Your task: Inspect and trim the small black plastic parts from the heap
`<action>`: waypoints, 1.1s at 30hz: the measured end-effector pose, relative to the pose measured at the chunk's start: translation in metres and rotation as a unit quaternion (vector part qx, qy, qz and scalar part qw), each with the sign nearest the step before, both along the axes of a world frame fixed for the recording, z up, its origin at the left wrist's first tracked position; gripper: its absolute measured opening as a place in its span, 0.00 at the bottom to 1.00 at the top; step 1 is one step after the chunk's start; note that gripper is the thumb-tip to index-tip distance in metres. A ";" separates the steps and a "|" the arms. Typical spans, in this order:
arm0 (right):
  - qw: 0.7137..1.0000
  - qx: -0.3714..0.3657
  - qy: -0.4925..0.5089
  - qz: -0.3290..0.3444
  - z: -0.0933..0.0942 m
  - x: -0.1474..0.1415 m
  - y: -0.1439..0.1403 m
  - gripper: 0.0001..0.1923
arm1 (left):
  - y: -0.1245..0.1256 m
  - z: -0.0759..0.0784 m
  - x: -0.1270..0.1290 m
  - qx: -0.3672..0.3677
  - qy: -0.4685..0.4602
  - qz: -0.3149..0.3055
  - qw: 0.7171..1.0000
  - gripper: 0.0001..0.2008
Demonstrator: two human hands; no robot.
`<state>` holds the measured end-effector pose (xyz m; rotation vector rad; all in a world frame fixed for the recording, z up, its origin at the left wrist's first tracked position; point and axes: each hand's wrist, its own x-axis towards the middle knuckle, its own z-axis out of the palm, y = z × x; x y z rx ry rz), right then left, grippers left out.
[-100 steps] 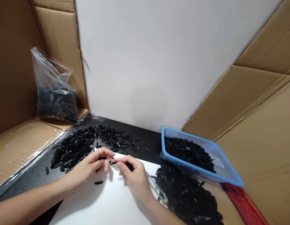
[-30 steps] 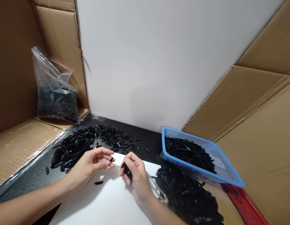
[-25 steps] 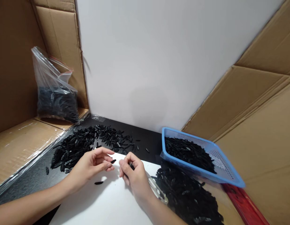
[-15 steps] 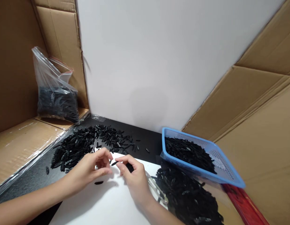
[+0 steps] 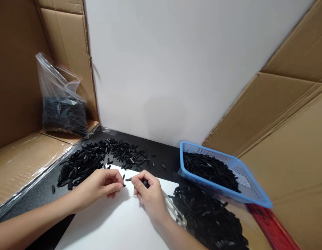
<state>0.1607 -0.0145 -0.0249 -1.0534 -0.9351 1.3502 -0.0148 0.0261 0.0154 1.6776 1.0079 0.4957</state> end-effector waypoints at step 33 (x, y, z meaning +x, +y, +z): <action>1.000 0.005 -0.020 0.023 -0.001 0.003 0.007 0.16 | 0.017 -0.025 -0.002 0.341 0.142 -0.043 0.928 0.10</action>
